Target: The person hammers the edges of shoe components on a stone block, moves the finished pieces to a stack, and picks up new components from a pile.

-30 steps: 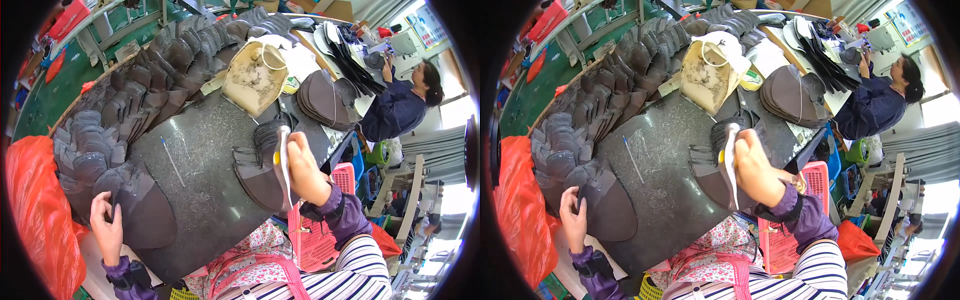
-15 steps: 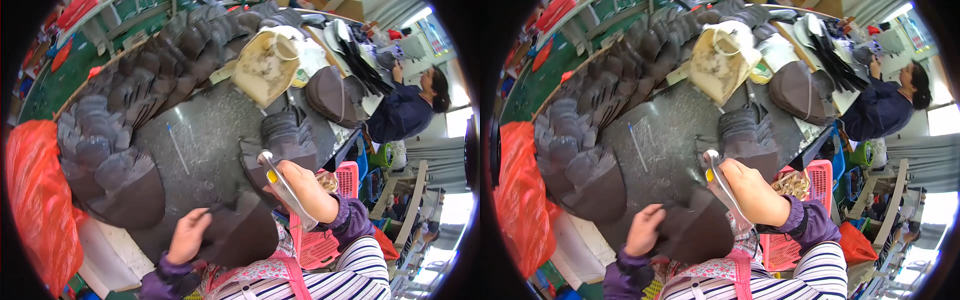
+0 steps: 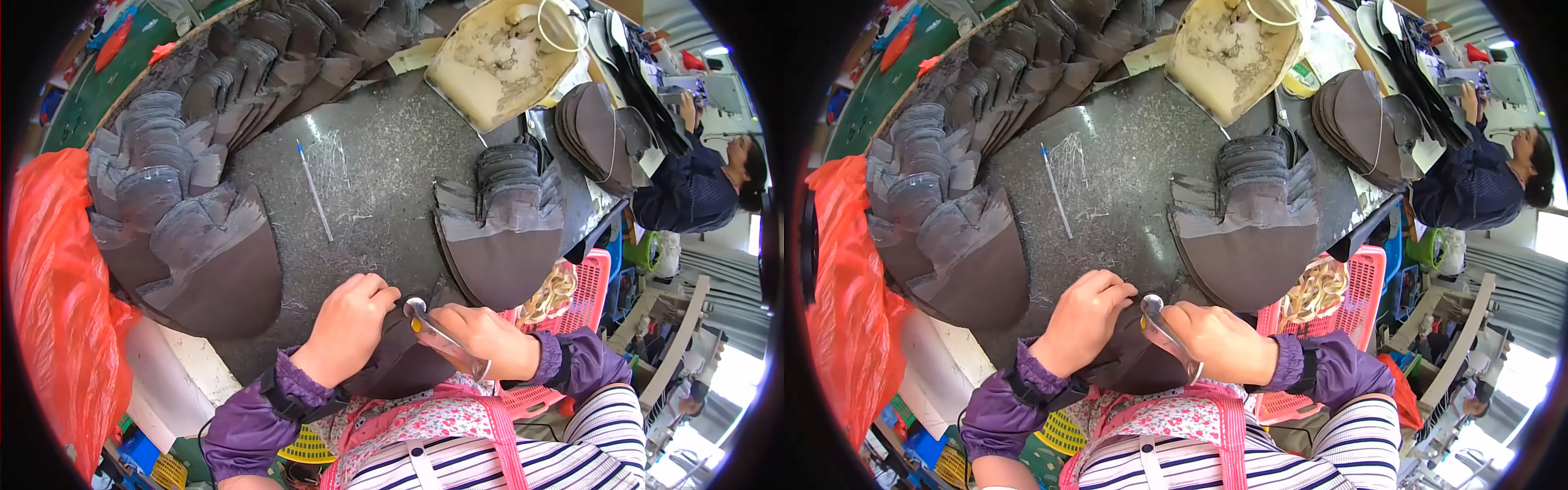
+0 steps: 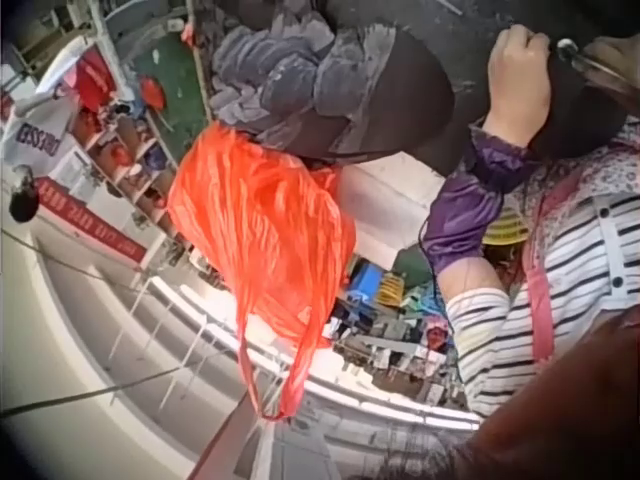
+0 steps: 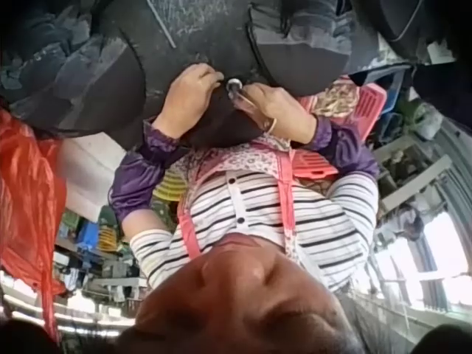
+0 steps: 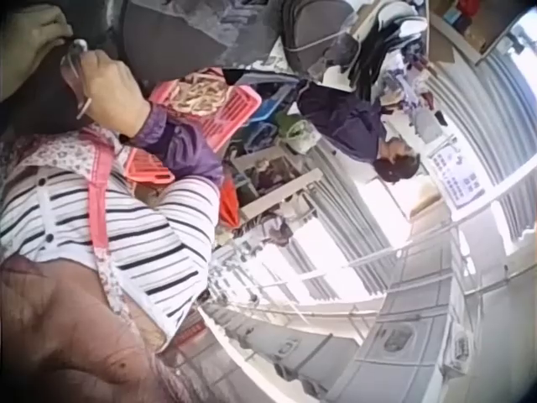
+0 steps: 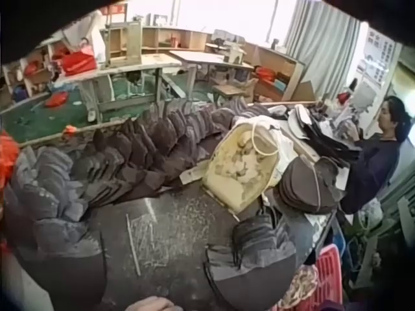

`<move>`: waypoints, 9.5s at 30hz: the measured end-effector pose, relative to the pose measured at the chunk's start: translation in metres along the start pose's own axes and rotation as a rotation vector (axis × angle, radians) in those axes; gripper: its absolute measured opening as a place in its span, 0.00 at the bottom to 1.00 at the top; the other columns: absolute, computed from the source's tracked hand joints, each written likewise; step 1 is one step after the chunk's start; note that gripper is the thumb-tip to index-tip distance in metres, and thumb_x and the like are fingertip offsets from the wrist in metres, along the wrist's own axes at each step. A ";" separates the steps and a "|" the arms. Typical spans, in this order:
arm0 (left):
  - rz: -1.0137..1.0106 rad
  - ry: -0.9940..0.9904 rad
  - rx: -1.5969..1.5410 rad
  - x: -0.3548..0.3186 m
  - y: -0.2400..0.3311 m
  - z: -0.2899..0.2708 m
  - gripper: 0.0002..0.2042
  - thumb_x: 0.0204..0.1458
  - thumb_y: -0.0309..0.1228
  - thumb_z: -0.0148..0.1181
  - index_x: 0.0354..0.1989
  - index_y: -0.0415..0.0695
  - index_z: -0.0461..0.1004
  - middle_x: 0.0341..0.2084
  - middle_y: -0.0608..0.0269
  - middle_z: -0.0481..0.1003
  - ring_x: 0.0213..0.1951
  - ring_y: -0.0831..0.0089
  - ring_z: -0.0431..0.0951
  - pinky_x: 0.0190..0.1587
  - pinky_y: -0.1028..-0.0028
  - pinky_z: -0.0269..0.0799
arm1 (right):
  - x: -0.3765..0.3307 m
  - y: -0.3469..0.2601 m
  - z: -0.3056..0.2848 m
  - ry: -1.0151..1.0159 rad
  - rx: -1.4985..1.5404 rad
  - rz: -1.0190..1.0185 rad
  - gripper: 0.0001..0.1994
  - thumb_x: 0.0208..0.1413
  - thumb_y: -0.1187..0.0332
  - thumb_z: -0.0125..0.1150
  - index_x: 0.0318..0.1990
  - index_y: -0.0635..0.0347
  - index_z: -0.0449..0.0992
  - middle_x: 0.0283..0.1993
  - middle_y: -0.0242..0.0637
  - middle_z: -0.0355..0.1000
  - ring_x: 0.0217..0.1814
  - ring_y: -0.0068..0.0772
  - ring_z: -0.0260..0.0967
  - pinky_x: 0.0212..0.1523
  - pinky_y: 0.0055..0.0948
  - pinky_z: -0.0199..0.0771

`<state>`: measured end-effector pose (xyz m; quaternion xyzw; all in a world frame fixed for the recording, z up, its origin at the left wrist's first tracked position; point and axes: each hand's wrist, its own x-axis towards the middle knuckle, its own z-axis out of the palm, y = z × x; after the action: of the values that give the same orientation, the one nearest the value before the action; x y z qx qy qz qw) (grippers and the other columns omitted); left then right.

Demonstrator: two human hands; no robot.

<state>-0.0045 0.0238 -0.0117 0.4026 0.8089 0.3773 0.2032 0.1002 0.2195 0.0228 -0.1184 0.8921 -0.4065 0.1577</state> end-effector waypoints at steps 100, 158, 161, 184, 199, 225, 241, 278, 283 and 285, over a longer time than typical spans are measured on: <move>-0.079 0.452 0.115 -0.086 0.001 0.028 0.12 0.40 0.21 0.68 0.36 0.37 0.78 0.29 0.61 0.74 0.34 0.62 0.75 0.36 0.65 0.70 | 0.053 -0.025 -0.008 -0.409 -0.090 -0.089 0.20 0.40 0.75 0.62 0.41 0.68 0.62 0.35 0.51 0.66 0.35 0.58 0.71 0.34 0.47 0.73; -0.120 0.461 0.435 -0.096 0.036 0.063 0.11 0.44 0.24 0.58 0.36 0.30 0.77 0.38 0.48 0.77 0.40 0.61 0.77 0.44 0.65 0.75 | 0.056 -0.030 -0.004 -0.377 -0.258 -0.258 0.13 0.46 0.73 0.56 0.38 0.65 0.62 0.34 0.46 0.66 0.33 0.49 0.73 0.30 0.41 0.74; -0.093 0.518 0.260 -0.103 0.027 0.057 0.12 0.44 0.23 0.59 0.36 0.30 0.77 0.38 0.49 0.77 0.40 0.60 0.77 0.44 0.65 0.75 | 0.052 -0.028 0.004 -0.389 -0.260 -0.234 0.12 0.46 0.73 0.56 0.38 0.65 0.62 0.33 0.46 0.66 0.33 0.49 0.73 0.29 0.41 0.74; -0.190 0.630 0.577 -0.073 -0.021 -0.044 0.12 0.49 0.26 0.62 0.41 0.35 0.73 0.43 0.49 0.74 0.48 0.53 0.72 0.54 0.59 0.67 | 0.044 -0.011 0.015 -0.001 -0.486 -0.204 0.11 0.45 0.76 0.57 0.37 0.69 0.67 0.36 0.47 0.67 0.43 0.50 0.66 0.44 0.41 0.68; -0.395 0.745 0.471 -0.045 -0.101 -0.138 0.15 0.51 0.29 0.65 0.41 0.34 0.69 0.35 0.51 0.69 0.40 0.53 0.71 0.45 0.62 0.68 | 0.013 0.026 -0.105 0.290 -0.241 0.207 0.10 0.43 0.71 0.63 0.32 0.65 0.70 0.31 0.48 0.70 0.35 0.53 0.71 0.34 0.45 0.71; -0.454 0.162 -0.595 -0.065 0.025 -0.076 0.15 0.60 0.29 0.55 0.51 0.32 0.74 0.50 0.50 0.75 0.53 0.62 0.73 0.59 0.69 0.63 | 0.045 0.039 -0.053 0.322 -0.516 0.014 0.11 0.47 0.72 0.59 0.35 0.69 0.69 0.33 0.50 0.70 0.35 0.52 0.73 0.34 0.41 0.74; -0.157 0.272 -0.023 -0.047 0.011 0.038 0.09 0.54 0.35 0.60 0.29 0.42 0.74 0.17 0.55 0.71 0.22 0.48 0.75 0.27 0.59 0.71 | 0.043 0.006 -0.009 0.066 -0.254 -0.067 0.11 0.48 0.73 0.59 0.34 0.68 0.65 0.30 0.52 0.71 0.29 0.57 0.74 0.29 0.44 0.75; 0.576 -0.142 0.286 0.039 -0.022 -0.012 0.10 0.40 0.27 0.63 0.33 0.42 0.79 0.30 0.68 0.73 0.37 0.67 0.73 0.38 0.68 0.68 | 0.000 0.010 -0.019 0.105 -0.022 -0.014 0.11 0.52 0.74 0.64 0.43 0.65 0.73 0.31 0.41 0.67 0.26 0.43 0.69 0.24 0.36 0.69; 0.341 -0.035 0.149 0.028 -0.024 -0.003 0.11 0.39 0.26 0.64 0.35 0.42 0.79 0.30 0.66 0.73 0.37 0.66 0.74 0.38 0.68 0.69 | 0.002 0.012 -0.017 0.080 -0.057 -0.021 0.11 0.52 0.74 0.65 0.42 0.65 0.73 0.30 0.41 0.67 0.26 0.42 0.69 0.23 0.36 0.69; 0.357 0.012 0.113 0.024 -0.025 0.000 0.10 0.40 0.27 0.60 0.33 0.40 0.78 0.31 0.65 0.73 0.38 0.66 0.73 0.39 0.68 0.69 | 0.003 0.007 -0.021 0.069 0.026 0.049 0.13 0.52 0.74 0.61 0.45 0.61 0.73 0.30 0.43 0.62 0.28 0.45 0.67 0.24 0.40 0.68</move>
<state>-0.0317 0.0335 -0.0312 0.5482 0.7458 0.3636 0.1054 0.0885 0.2375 0.0295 -0.0804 0.8943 -0.4179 0.1383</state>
